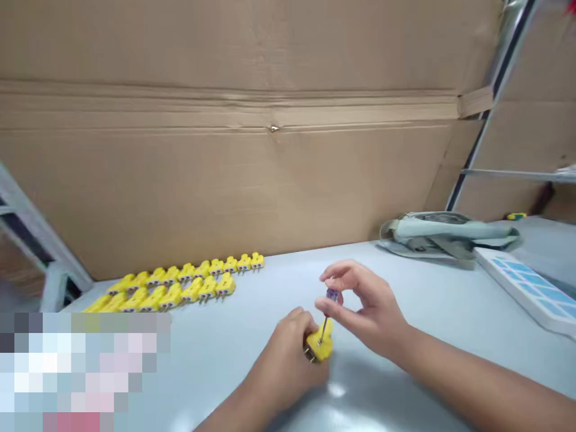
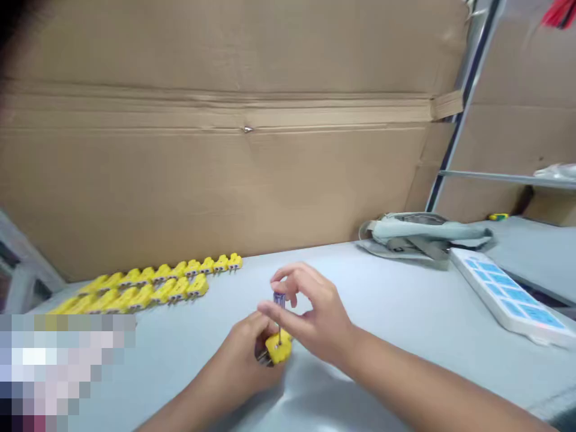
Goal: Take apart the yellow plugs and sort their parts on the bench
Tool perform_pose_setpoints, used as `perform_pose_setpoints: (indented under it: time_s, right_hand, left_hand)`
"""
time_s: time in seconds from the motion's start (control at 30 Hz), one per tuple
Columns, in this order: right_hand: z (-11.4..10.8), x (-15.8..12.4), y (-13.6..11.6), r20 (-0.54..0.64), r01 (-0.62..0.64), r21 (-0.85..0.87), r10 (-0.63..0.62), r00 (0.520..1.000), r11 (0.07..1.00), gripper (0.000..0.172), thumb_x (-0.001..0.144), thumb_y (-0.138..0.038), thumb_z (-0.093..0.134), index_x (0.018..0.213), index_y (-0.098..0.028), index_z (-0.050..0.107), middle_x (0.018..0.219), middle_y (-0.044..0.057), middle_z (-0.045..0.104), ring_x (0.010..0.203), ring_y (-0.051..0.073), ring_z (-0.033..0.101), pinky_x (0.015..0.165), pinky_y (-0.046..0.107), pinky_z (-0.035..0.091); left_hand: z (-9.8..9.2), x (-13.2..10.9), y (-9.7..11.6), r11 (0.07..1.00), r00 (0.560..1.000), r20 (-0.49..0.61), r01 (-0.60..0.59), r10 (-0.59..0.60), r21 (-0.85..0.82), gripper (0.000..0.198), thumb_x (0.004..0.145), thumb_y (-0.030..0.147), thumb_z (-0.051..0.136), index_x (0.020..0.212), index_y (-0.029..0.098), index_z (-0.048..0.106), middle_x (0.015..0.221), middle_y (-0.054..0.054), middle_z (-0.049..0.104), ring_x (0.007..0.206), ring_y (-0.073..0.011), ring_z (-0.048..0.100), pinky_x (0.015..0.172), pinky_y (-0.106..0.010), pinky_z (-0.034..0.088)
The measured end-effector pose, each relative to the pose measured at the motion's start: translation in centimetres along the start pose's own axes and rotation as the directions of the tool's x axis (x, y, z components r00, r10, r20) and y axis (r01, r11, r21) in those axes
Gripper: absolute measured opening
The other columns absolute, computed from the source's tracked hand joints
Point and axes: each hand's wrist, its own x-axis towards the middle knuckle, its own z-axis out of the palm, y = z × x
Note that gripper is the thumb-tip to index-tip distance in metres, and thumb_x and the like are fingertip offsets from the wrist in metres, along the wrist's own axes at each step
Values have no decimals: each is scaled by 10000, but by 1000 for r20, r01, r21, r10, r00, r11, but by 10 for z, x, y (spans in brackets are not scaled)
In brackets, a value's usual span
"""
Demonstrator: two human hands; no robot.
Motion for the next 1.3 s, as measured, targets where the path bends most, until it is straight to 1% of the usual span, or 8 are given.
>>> perform_pose_setpoints:
  time_s: [0.1, 0.2, 0.47, 0.63, 0.77, 0.9, 1.13, 1.3]
  right_hand:
    - [0, 6, -6, 25, -259, 128, 258, 966, 957, 246, 689, -286, 708, 640, -183, 490, 575, -38, 509, 519, 111, 554, 491, 259, 462]
    - [-1, 12, -6, 111, -423, 247, 408, 906, 872, 225, 678, -314, 717, 718, -172, 546, 564, -36, 549, 497, 106, 565, 482, 242, 447]
    - [-17, 20, 4, 555, -551, 383, 292, 779, 742, 221, 851, -363, 532, 865, -159, 614, 736, 4, 579, 483, 21, 419, 444, 177, 315]
    - [-11, 15, 4, 497, -538, 481, 290, 818, 692, 214, 790, -348, 622, 885, -192, 510, 690, -41, 532, 507, 33, 426, 458, 172, 314]
    - [-4, 12, 6, 400, -477, 518, 291, 869, 710, 292, 712, -276, 702, 724, -199, 420, 663, -44, 570, 502, 50, 462, 448, 178, 327]
    - [-5, 14, 10, 312, -498, 436, 394, 865, 749, 218, 738, -333, 666, 755, -193, 499, 805, 7, 603, 514, 54, 466, 403, 180, 276]
    - [-13, 22, 16, 533, -415, 275, 221, 816, 867, 313, 873, -414, 466, 1010, -177, 618, 797, 23, 549, 576, 72, 426, 523, 231, 364]
    - [-1, 21, 19, 397, -467, 395, 311, 863, 791, 242, 789, -377, 610, 916, -203, 498, 701, -28, 526, 542, 68, 413, 480, 204, 328]
  left_hand:
    - [-3, 3, 13, 1000, 1000, 17, 19, -19, 3, 224, 553, 157, 527, 613, 201, 316, 693, 32, 425, 609, -113, 392, 508, -224, 276]
    - [-6, 4, 19, 1000, 999, 29, 22, -22, -2, 232, 538, 151, 525, 603, 202, 308, 682, 32, 414, 602, -112, 379, 504, -224, 273]
    - [-7, 2, 17, 1000, 999, 34, 17, -17, -4, 232, 531, 141, 534, 621, 204, 329, 671, 36, 395, 585, -110, 347, 501, -226, 264]
    - [-8, 2, 15, 1000, 999, 26, 27, -27, 5, 222, 550, 164, 542, 640, 207, 343, 686, 34, 402, 596, -118, 366, 517, -230, 294]
    - [-10, 5, 14, 999, 999, 8, 33, -33, 21, 207, 552, 162, 538, 631, 206, 351, 685, 34, 416, 596, -119, 390, 526, -234, 310]
    - [-13, 9, 10, 999, 999, -31, 15, -14, 46, 190, 554, 148, 540, 622, 201, 371, 689, 28, 429, 612, -125, 402, 543, -240, 323]
    - [-15, 13, 4, 999, 1000, 11, -15, 15, -42, 165, 566, 171, 606, 642, 188, 461, 705, 24, 452, 597, -113, 400, 539, -232, 334]
    - [-16, 12, 5, 999, 1000, -16, 2, -2, -45, 165, 551, 175, 609, 635, 187, 468, 703, 27, 452, 590, -110, 404, 529, -230, 337]
